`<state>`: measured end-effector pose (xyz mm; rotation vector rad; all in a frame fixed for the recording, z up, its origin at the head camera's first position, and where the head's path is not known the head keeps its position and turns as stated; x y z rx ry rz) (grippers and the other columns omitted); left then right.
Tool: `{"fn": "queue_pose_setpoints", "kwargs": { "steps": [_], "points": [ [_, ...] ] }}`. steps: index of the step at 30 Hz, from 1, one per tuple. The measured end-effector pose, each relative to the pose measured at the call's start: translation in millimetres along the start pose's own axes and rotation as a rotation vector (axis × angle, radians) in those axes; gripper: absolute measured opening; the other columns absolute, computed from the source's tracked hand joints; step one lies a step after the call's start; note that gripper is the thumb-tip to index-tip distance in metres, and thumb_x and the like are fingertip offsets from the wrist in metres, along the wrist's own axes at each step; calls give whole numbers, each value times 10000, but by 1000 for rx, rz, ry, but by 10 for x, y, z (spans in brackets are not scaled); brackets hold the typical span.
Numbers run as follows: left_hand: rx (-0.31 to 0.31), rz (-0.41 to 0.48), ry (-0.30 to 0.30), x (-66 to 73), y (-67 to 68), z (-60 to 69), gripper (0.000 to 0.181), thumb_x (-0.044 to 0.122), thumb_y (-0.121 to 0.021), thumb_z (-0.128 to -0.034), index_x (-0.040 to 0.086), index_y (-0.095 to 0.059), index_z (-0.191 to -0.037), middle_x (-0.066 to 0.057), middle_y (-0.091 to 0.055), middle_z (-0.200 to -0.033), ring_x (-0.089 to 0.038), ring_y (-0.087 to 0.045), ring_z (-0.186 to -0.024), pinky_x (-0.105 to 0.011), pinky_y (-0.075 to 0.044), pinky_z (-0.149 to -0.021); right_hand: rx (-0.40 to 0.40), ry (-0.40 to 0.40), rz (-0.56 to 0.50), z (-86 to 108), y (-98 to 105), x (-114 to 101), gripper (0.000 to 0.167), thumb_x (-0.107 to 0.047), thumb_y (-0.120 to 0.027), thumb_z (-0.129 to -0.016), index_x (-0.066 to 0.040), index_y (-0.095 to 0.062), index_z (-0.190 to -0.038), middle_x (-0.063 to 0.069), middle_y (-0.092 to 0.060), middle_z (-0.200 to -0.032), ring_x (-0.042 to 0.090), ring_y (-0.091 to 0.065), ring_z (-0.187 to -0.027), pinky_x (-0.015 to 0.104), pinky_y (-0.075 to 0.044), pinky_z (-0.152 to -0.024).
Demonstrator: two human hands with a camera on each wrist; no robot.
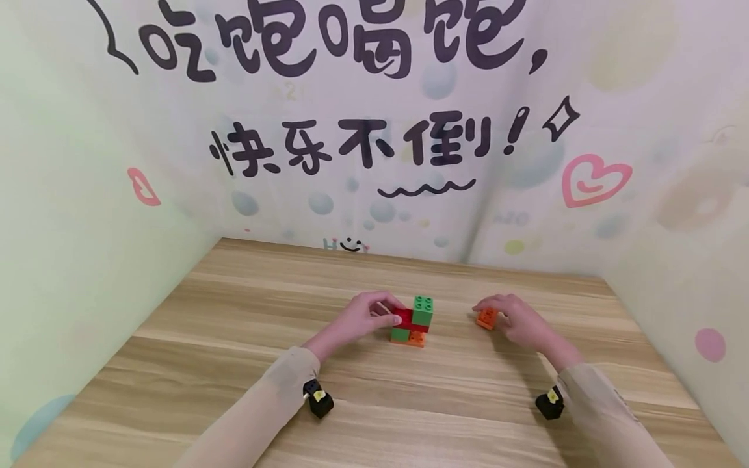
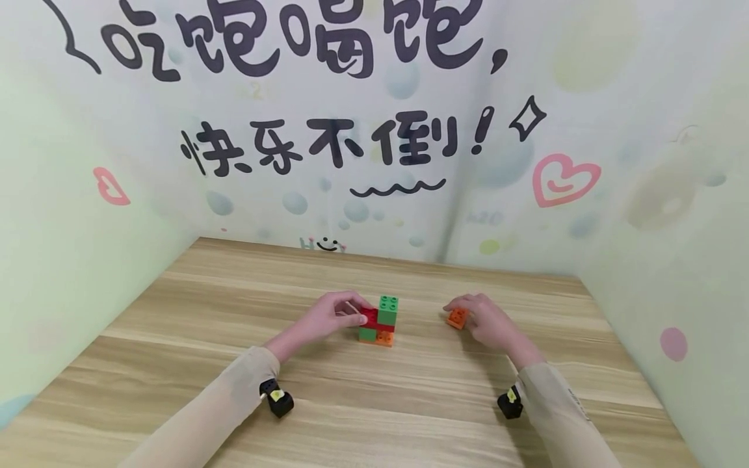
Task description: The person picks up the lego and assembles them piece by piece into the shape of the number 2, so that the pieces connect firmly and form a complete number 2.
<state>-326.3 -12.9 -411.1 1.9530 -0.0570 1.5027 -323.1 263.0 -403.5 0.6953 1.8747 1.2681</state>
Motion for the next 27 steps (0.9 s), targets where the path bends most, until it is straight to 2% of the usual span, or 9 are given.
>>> {"fn": "queue_pose_setpoints", "kwargs": {
  "steps": [6,11,20,27],
  "points": [
    [6,5,9,-17,-9,-7,206,196,-706,-919,167,-707,-1124,-58,-709,-1087,-143,-654,-902,-276,-546,-827,-43,5,18,-2,-32,-13,520,193,-629,-766,-103,-701,-1187,119,-682,-1232,378,-579,-1135,580,-452,-975],
    [7,17,16,-24,-17,-7,205,192,-707,-918,162,-709,-1121,-59,-711,-1086,-144,-652,-901,-277,-541,-822,-53,15,22,-2,-56,-8,517,202,-623,-755,-132,-724,-1136,110,-679,-1213,373,-571,-1130,576,-440,-975],
    [13,30,18,-18,-15,-6,208,178,-706,-919,150,-710,-1125,-68,-712,-1089,-140,-650,-889,-259,-536,-801,-48,42,51,-13,-45,-16,410,108,-742,-768,-172,-713,-1066,93,-665,-1163,340,-574,-1072,547,-488,-927],
    [18,24,16,-7,1,1,216,185,-712,-914,141,-711,-1126,-78,-710,-1079,-143,-648,-880,-261,-537,-796,-27,19,17,-24,-26,-11,375,10,-785,-787,-144,-683,-1113,50,-690,-1133,270,-605,-1039,508,-519,-912]
  ]
}}
Point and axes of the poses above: each hand's wrist, its own z-axis away from the middle knuckle, its own y-axis out of the back of the hand, x = y × z, the point moved 8 cm from there along -z, towards the middle knuckle
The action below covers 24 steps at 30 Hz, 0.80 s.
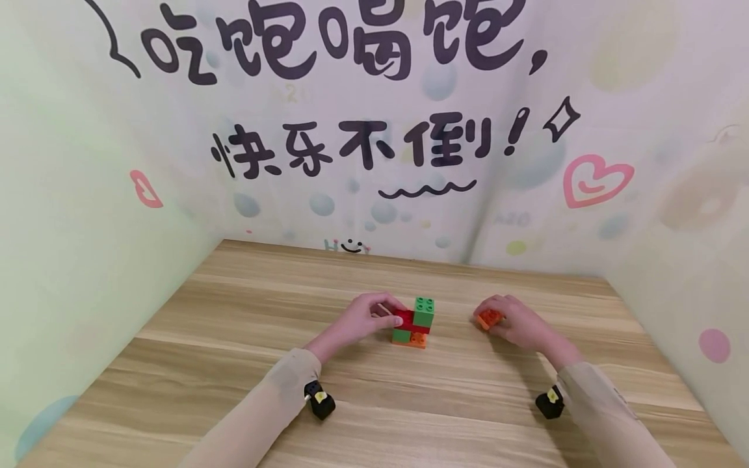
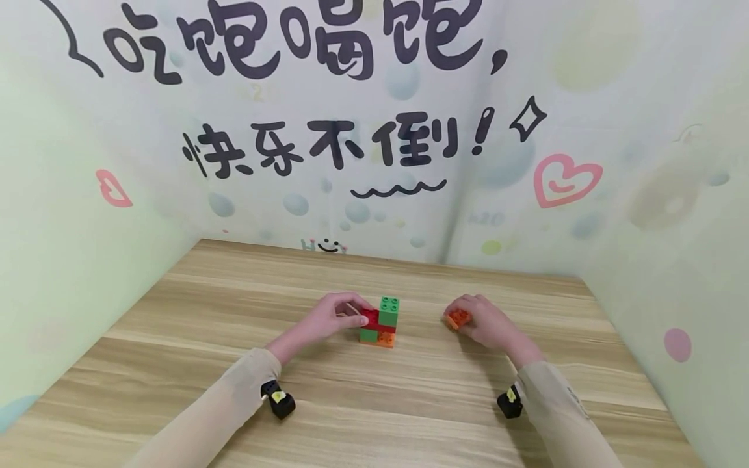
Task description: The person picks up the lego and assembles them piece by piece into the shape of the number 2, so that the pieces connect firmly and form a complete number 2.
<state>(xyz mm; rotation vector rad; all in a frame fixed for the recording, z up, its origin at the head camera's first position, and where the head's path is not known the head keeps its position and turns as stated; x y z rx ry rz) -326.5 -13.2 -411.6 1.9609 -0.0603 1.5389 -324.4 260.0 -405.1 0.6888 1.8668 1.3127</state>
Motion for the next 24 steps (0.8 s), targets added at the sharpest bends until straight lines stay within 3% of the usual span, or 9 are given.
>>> {"fn": "queue_pose_setpoints", "kwargs": {
  "steps": [11,24],
  "points": [
    [-5,10,-3,-5,4,-1,220,173,-713,-912,117,-708,-1125,-95,-712,-1090,-159,-660,-886,-253,-544,-801,35,-43,-61,-17,76,23,416,-74,-778,-828,-101,-652,-1224,34,-710,-1120,191,-643,-946,411,-552,-792],
    [-9,4,-3,-1,-5,-1,212,178,-713,-913,133,-710,-1120,-75,-713,-1070,-140,-656,-876,-260,-532,-781,59,-2,-66,-24,127,-106,402,-81,-787,-823,-132,-680,-1208,-14,-725,-1081,143,-668,-892,345,-556,-731]
  ]
}}
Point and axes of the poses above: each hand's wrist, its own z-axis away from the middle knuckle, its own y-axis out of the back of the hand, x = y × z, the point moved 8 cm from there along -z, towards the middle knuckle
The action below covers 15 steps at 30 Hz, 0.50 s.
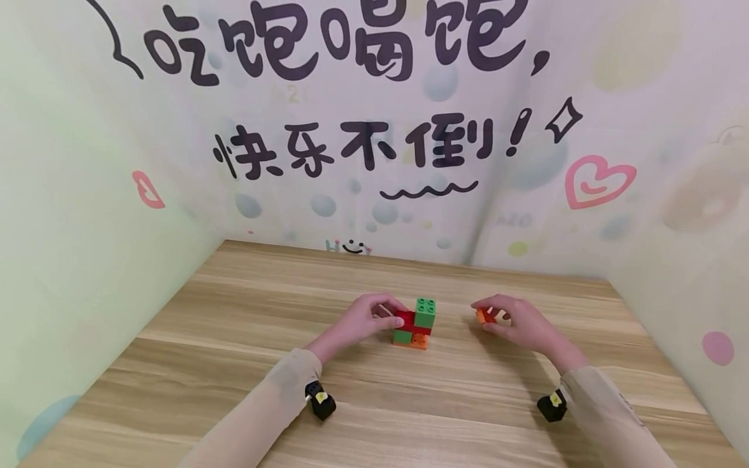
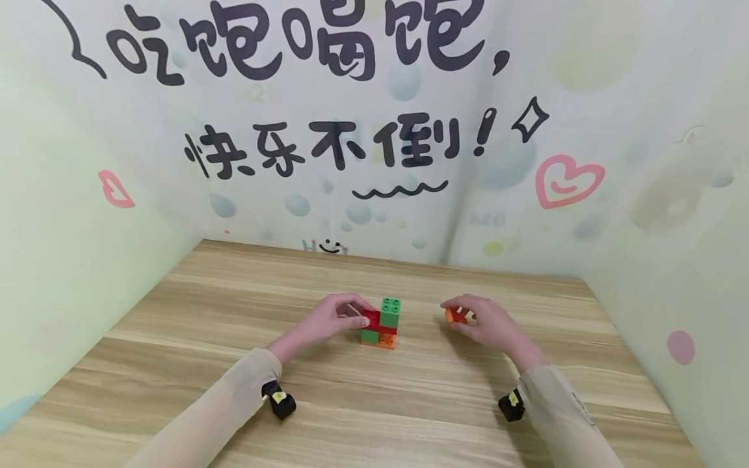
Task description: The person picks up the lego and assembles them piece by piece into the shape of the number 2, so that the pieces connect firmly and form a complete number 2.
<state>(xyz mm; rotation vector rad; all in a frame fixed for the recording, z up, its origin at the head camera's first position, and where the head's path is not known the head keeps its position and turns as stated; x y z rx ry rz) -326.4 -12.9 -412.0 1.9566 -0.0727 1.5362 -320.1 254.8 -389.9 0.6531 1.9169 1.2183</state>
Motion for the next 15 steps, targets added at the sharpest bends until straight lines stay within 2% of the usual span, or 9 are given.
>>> {"fn": "queue_pose_setpoints", "kwargs": {
  "steps": [10,15],
  "points": [
    [6,9,-3,-9,-3,-11,205,176,-713,-912,141,-713,-1115,-73,-715,-1070,-143,-656,-874,-264,-530,-784,48,10,-45,-19,39,-35,357,-89,-797,-813,-149,-666,-1140,-52,-705,-1003,141,-664,-881,282,-549,-714],
    [5,11,-5,-17,-2,-11,203,178,-713,-912,142,-714,-1112,-72,-715,-1074,-143,-654,-872,-259,-533,-786,43,-6,-73,-30,33,-54,343,-96,-785,-825,-161,-655,-1136,-49,-708,-1019,137,-666,-895,281,-549,-728]
  ]
}}
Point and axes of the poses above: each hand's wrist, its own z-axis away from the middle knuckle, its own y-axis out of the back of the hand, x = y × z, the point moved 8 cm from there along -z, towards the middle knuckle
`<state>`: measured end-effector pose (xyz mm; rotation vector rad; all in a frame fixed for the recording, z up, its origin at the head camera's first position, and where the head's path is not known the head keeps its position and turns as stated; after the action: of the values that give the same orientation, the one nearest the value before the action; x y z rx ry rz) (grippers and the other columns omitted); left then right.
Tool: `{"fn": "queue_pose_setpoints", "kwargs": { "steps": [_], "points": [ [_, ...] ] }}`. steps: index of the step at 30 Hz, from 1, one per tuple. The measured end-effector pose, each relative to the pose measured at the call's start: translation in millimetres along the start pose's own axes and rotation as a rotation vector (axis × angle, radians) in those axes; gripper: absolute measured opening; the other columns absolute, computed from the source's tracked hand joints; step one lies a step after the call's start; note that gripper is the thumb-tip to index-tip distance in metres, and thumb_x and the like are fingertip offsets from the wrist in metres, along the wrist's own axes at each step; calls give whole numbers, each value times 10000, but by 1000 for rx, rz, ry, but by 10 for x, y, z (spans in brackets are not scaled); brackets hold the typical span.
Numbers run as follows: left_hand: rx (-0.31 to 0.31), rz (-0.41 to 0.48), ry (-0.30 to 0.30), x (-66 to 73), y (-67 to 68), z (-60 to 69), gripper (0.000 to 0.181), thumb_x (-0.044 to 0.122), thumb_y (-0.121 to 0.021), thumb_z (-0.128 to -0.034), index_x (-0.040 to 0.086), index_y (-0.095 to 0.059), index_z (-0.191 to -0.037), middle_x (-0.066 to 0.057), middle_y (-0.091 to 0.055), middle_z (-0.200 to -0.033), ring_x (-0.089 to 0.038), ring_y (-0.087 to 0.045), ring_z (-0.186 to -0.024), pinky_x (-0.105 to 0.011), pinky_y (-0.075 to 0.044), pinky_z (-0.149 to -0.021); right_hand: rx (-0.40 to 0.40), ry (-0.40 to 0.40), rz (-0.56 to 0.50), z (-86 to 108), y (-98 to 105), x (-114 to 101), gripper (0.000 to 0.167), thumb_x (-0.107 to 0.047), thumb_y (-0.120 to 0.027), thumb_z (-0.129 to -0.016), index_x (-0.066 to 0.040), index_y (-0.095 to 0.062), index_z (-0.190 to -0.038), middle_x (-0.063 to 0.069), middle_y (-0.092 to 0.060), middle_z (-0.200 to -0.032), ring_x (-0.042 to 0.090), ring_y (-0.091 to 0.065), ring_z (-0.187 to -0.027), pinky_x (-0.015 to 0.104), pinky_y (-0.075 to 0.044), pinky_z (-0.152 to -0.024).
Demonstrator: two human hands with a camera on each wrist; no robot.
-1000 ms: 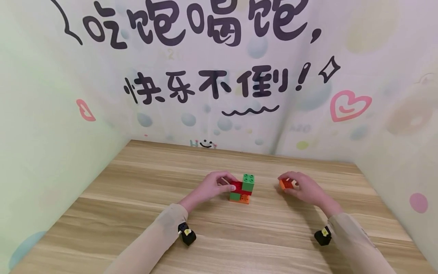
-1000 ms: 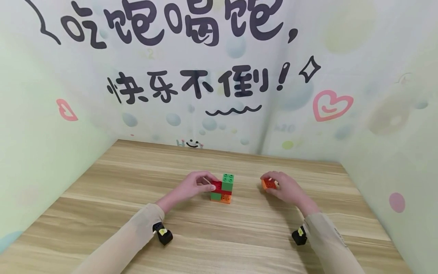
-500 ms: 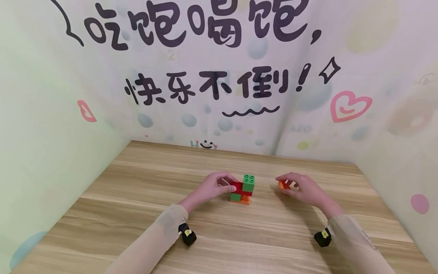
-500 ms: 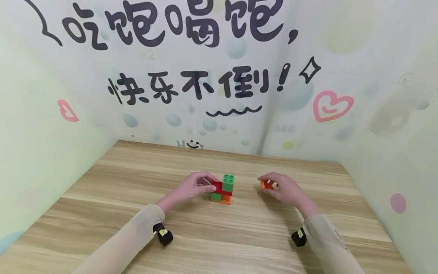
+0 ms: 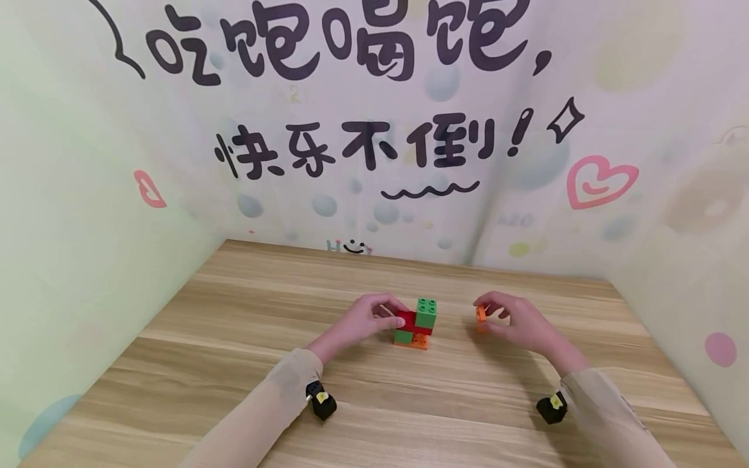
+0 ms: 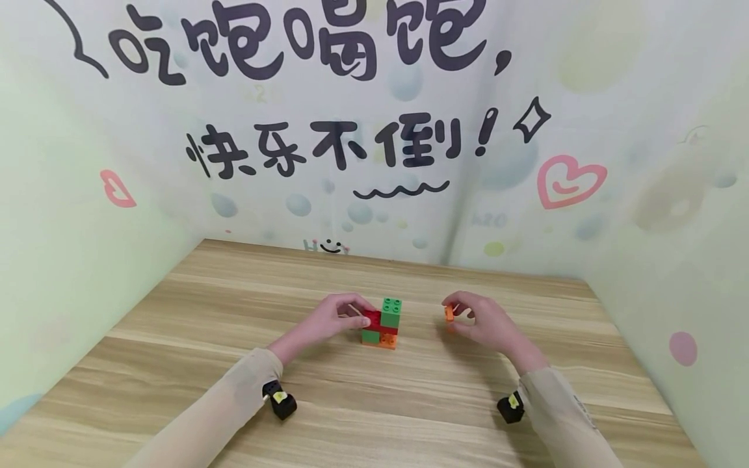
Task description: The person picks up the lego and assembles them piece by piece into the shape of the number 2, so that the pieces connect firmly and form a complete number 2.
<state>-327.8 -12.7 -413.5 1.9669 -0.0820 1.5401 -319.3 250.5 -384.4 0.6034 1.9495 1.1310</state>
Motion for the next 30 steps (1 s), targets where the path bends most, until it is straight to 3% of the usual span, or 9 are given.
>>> {"fn": "queue_pose_setpoints", "kwargs": {
  "steps": [8,15,21,30],
  "points": [
    [7,-1,8,1,6,10,212,171,-712,-913,136,-711,-1122,-78,-709,-1081,-138,-650,-873,-255,-541,-789,-7,-12,12,-5,-9,-20,331,-111,-777,-830,-177,-650,-1128,-55,-717,-1032,119,-668,-911,282,-549,-739],
    [4,19,10,5,5,14,215,165,-712,-912,117,-711,-1121,-94,-710,-1082,-172,-656,-887,-253,-546,-787,16,24,29,-14,12,-43,348,-87,-793,-803,-135,-653,-1118,-42,-725,-996,163,-677,-894,351,-574,-732],
    [3,19,22,1,-2,20,219,175,-710,-914,124,-710,-1127,-96,-706,-1090,-180,-653,-898,-243,-542,-782,37,78,32,-7,43,-107,407,-62,-783,-801,-143,-681,-1187,3,-734,-1081,188,-664,-875,287,-567,-739],
    [9,7,26,-19,3,15,218,179,-711,-914,145,-712,-1130,-71,-709,-1088,-139,-649,-883,-254,-547,-789,78,110,6,-38,55,-159,331,-2,-800,-762,-113,-687,-1053,-29,-726,-983,100,-652,-825,276,-576,-721]
  ]
}}
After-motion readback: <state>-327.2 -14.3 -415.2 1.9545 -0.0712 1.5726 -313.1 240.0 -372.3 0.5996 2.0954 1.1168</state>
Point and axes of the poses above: each hand's wrist, its own z-axis away from the middle knuckle, its own y-axis out of the back of the hand, x = y × z, the point moved 8 cm from there along -z, towards the middle knuckle
